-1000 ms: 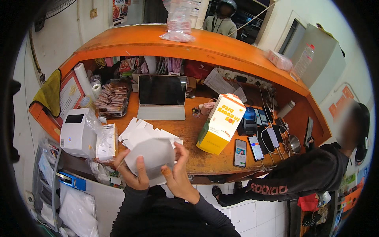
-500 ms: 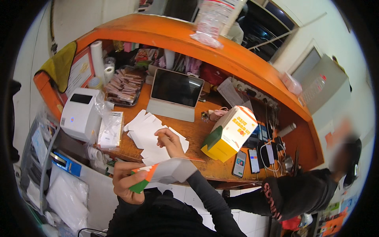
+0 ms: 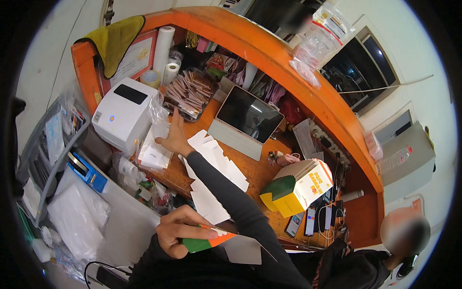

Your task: The person folds flat paperboard pieces into small rectangular boxes and stacks them on the counter. The person repeatedly picks up a flat piece, folds the sides and flaps, and places the completed box on top of a growing stack.

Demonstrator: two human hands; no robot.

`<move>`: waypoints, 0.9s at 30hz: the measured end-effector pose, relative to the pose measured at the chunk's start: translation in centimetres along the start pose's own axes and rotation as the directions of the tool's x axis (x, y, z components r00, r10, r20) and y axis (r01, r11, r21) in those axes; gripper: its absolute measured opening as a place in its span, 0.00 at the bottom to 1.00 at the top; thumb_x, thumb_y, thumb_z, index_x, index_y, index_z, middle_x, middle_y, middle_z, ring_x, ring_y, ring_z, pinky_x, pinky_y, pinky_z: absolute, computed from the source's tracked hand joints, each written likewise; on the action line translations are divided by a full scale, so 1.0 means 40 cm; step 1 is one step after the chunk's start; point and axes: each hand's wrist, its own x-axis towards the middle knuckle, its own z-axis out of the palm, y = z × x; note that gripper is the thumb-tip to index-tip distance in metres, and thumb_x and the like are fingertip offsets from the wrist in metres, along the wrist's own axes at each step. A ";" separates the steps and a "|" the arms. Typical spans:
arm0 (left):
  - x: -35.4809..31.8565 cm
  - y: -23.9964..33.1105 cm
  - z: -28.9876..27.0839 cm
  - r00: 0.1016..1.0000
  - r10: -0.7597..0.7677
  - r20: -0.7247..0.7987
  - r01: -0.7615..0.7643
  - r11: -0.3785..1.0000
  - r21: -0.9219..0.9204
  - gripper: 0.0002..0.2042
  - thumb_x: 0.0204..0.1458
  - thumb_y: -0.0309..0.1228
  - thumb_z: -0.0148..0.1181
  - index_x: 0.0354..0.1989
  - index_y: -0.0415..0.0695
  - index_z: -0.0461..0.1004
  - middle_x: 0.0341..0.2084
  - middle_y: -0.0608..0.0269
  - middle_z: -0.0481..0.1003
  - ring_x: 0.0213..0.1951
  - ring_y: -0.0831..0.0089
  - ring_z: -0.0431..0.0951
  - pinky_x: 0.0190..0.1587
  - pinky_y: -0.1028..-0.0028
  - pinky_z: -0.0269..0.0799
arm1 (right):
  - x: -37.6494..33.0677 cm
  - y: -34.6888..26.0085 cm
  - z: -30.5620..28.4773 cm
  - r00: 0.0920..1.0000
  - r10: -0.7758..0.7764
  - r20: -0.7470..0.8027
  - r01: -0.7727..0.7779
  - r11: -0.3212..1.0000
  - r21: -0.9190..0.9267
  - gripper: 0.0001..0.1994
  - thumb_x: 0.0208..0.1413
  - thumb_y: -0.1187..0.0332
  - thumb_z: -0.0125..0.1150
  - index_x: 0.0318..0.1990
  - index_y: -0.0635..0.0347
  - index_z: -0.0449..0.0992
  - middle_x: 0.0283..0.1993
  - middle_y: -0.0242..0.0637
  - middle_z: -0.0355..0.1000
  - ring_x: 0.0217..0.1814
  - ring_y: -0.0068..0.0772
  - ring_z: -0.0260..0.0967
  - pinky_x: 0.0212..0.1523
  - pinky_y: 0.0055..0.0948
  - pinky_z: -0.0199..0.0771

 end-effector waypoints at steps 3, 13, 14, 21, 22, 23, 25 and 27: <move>0.005 -0.001 -0.009 0.992 0.014 -0.123 -0.010 0.999 0.031 0.26 0.36 0.13 0.51 0.47 0.43 0.80 0.37 0.53 0.77 0.36 0.62 0.80 0.38 0.73 0.78 | 0.044 0.070 0.058 0.987 -0.106 0.116 0.108 0.994 -0.011 0.32 0.47 0.65 0.69 0.59 0.69 0.64 0.48 0.54 0.72 0.45 0.53 0.73 0.50 0.40 0.72; 0.022 -0.030 -0.021 0.977 -0.041 -0.210 0.053 0.997 0.055 0.22 0.38 0.15 0.52 0.45 0.40 0.80 0.37 0.52 0.78 0.36 0.65 0.80 0.38 0.73 0.77 | 0.111 -0.046 -0.176 0.932 0.156 0.328 -0.208 0.970 0.129 0.19 0.66 0.56 0.48 0.38 0.66 0.77 0.30 0.39 0.76 0.25 0.23 0.73 0.28 0.25 0.74; 0.023 -0.032 -0.019 0.976 -0.048 -0.214 0.060 0.997 0.050 0.22 0.38 0.15 0.52 0.45 0.40 0.81 0.37 0.52 0.78 0.36 0.65 0.80 0.38 0.74 0.76 | 0.144 -0.068 -0.239 0.946 0.217 0.240 -0.269 0.940 0.212 0.19 0.66 0.57 0.48 0.37 0.66 0.77 0.27 0.38 0.74 0.24 0.25 0.73 0.28 0.26 0.74; 0.032 -0.041 -0.005 0.967 -0.133 -0.216 0.141 0.990 0.019 0.21 0.40 0.15 0.53 0.44 0.40 0.81 0.34 0.54 0.77 0.35 0.67 0.80 0.37 0.75 0.75 | 0.432 -0.180 -0.632 0.915 0.325 -0.241 0.105 0.385 0.917 0.13 0.67 0.68 0.36 0.46 0.71 0.63 0.28 0.40 0.65 0.47 0.51 0.74 0.54 0.56 0.76; 0.034 -0.042 -0.004 0.969 -0.131 -0.210 0.139 0.990 0.023 0.20 0.41 0.14 0.53 0.44 0.40 0.81 0.35 0.53 0.77 0.35 0.67 0.80 0.37 0.75 0.74 | 0.471 -0.180 -0.665 0.899 0.342 -0.272 0.145 0.353 0.924 0.13 0.66 0.70 0.35 0.47 0.72 0.62 0.29 0.43 0.65 0.51 0.55 0.72 0.58 0.58 0.73; 0.035 -0.044 -0.002 0.969 -0.138 -0.206 0.147 0.989 0.030 0.20 0.42 0.14 0.54 0.45 0.40 0.81 0.35 0.53 0.77 0.35 0.67 0.80 0.37 0.75 0.74 | 0.507 -0.171 -0.696 0.891 0.348 -0.292 0.190 0.299 0.935 0.12 0.65 0.72 0.33 0.47 0.72 0.61 0.30 0.46 0.64 0.54 0.60 0.70 0.61 0.60 0.69; 0.038 -0.047 0.000 0.969 -0.136 -0.208 0.147 0.988 0.037 0.19 0.43 0.14 0.55 0.45 0.40 0.80 0.35 0.53 0.77 0.35 0.67 0.79 0.38 0.76 0.74 | 0.575 -0.140 -0.748 0.878 0.400 -0.261 0.142 0.303 0.943 0.13 0.67 0.70 0.33 0.51 0.70 0.59 0.47 0.57 0.65 0.62 0.61 0.63 0.64 0.58 0.65; 0.039 -0.045 0.001 0.968 -0.129 -0.216 0.141 0.989 0.039 0.18 0.43 0.14 0.56 0.45 0.40 0.80 0.35 0.53 0.77 0.34 0.67 0.79 0.37 0.76 0.73 | 0.623 -0.092 -0.781 0.875 0.420 -0.242 0.056 0.408 0.911 0.15 0.67 0.69 0.34 0.55 0.69 0.58 0.57 0.60 0.62 0.66 0.61 0.59 0.67 0.56 0.62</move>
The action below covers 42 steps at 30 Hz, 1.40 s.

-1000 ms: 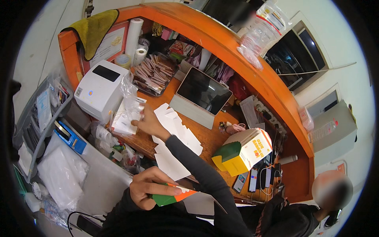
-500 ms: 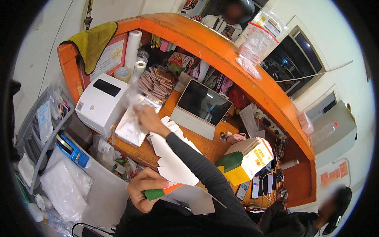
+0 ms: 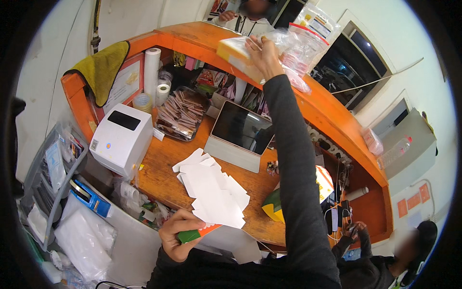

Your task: The person folds flat paperboard pieces into small rectangular boxes and stacks them on the counter. The person repeatedly picks up a flat piece, folds the sides and flaps, and places the completed box on top of a growing stack.

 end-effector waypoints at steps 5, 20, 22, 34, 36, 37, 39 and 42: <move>-0.001 0.009 -0.012 0.998 -0.060 -0.037 0.062 0.996 0.063 0.15 0.43 0.17 0.62 0.42 0.39 0.78 0.33 0.54 0.76 0.33 0.69 0.76 0.37 0.74 0.70 | 0.056 -0.051 -0.068 0.992 0.044 0.119 -0.007 0.954 -0.301 0.30 0.59 0.69 0.56 0.65 0.69 0.50 0.67 0.55 0.53 0.70 0.46 0.50 0.69 0.37 0.54; 0.027 -0.031 0.051 0.994 -0.098 -0.053 0.105 0.981 0.166 0.15 0.49 0.19 0.58 0.47 0.37 0.75 0.40 0.55 0.71 0.37 0.72 0.72 0.44 0.75 0.66 | -0.131 0.129 -0.219 0.745 -0.454 0.489 0.506 -0.093 -0.857 0.23 0.44 0.68 0.66 0.51 0.60 0.73 0.52 0.59 0.61 0.59 0.55 0.59 0.58 0.43 0.63; 0.017 -0.037 0.069 0.979 -0.106 -0.174 0.137 0.975 0.175 0.15 0.49 0.20 0.58 0.48 0.36 0.72 0.41 0.55 0.71 0.38 0.71 0.71 0.46 0.73 0.65 | -0.152 0.095 -0.217 0.789 -0.292 0.541 0.571 0.021 -0.821 0.20 0.50 0.69 0.64 0.52 0.61 0.73 0.53 0.54 0.64 0.55 0.47 0.65 0.55 0.37 0.68; 0.025 -0.095 0.115 0.865 0.501 0.011 -0.372 0.628 0.684 0.11 0.38 0.14 0.59 0.33 0.35 0.75 0.34 0.48 0.75 0.38 0.55 0.81 0.41 0.68 0.83 | -1.009 -0.064 -0.259 0.925 0.200 0.322 -0.071 0.926 -0.370 0.12 0.65 0.69 0.51 0.31 0.66 0.71 0.27 0.37 0.73 0.28 0.23 0.73 0.31 0.16 0.72; 0.032 -0.100 0.144 0.831 0.494 0.255 -0.546 0.636 0.546 0.10 0.38 0.15 0.61 0.32 0.35 0.75 0.35 0.47 0.76 0.40 0.52 0.82 0.42 0.65 0.84 | -1.060 -0.028 -0.272 0.978 0.166 0.127 -0.109 0.923 -0.368 0.05 0.63 0.75 0.53 0.40 0.68 0.72 0.38 0.37 0.74 0.40 0.24 0.75 0.38 0.18 0.74; 0.032 -0.100 0.157 0.815 0.488 0.312 -0.577 0.641 0.506 0.11 0.36 0.16 0.63 0.32 0.35 0.76 0.34 0.45 0.76 0.39 0.50 0.83 0.43 0.63 0.84 | -1.072 -0.017 -0.281 0.983 0.138 0.121 -0.112 0.973 -0.201 0.06 0.60 0.80 0.55 0.44 0.67 0.70 0.43 0.36 0.74 0.47 0.24 0.74 0.44 0.20 0.75; 0.021 -0.096 0.183 0.855 0.441 0.273 -0.518 0.710 0.476 0.09 0.41 0.12 0.61 0.31 0.34 0.73 0.32 0.47 0.75 0.37 0.52 0.83 0.42 0.67 0.82 | -1.091 -0.015 -0.300 0.989 0.123 0.081 -0.112 0.985 -0.129 0.07 0.58 0.80 0.58 0.43 0.66 0.71 0.44 0.38 0.75 0.47 0.24 0.74 0.44 0.21 0.75; -0.011 -0.085 0.214 0.934 0.310 0.176 -0.357 0.816 0.455 0.07 0.44 0.11 0.60 0.29 0.34 0.70 0.32 0.47 0.74 0.36 0.60 0.81 0.41 0.71 0.79 | -1.121 -0.023 -0.314 0.998 0.011 0.058 -0.005 0.995 -0.103 0.10 0.54 0.85 0.61 0.42 0.67 0.71 0.43 0.40 0.76 0.46 0.27 0.76 0.49 0.24 0.78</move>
